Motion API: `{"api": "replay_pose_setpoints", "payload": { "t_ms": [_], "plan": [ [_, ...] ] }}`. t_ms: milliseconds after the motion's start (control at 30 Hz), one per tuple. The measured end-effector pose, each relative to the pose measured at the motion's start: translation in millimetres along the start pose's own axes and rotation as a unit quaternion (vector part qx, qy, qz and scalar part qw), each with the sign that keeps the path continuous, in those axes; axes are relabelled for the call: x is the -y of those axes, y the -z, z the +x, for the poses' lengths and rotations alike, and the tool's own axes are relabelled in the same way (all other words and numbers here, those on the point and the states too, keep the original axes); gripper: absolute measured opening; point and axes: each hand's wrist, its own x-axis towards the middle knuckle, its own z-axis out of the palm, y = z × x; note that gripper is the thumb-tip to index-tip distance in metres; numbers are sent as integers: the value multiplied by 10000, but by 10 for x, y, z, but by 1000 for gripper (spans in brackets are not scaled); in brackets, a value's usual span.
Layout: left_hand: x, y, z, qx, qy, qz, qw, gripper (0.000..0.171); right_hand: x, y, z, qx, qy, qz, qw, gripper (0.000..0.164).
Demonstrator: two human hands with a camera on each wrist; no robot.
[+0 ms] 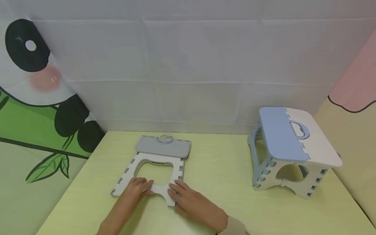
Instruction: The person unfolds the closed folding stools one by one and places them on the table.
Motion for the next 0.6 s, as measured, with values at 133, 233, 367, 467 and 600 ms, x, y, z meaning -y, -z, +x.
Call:
{"api": "replay_pose_setpoints", "payload": {
  "t_ms": [133, 233, 367, 467, 600],
  "plan": [
    [-21, -48, 21, -225, -301, -28, 9993, 33, -37, 36, -39, 67, 32, -33, 10000, 43],
    [-30, -90, 42, -370, -530, -36, 9979, 35, -55, 61, -68, 97, 56, -171, 9998, 44],
    [-42, -131, 73, -394, -671, -14, 9970, 35, -65, 86, -104, 65, 74, -353, 9993, 44],
    [-54, -140, 89, -371, -704, -4, 9968, 36, -64, 93, -120, 14, 55, -355, 9994, 42],
    [-66, -147, 97, -326, -699, -7, 9970, 35, -59, 85, -137, -60, 78, -399, 9992, 39]
  ]
}}
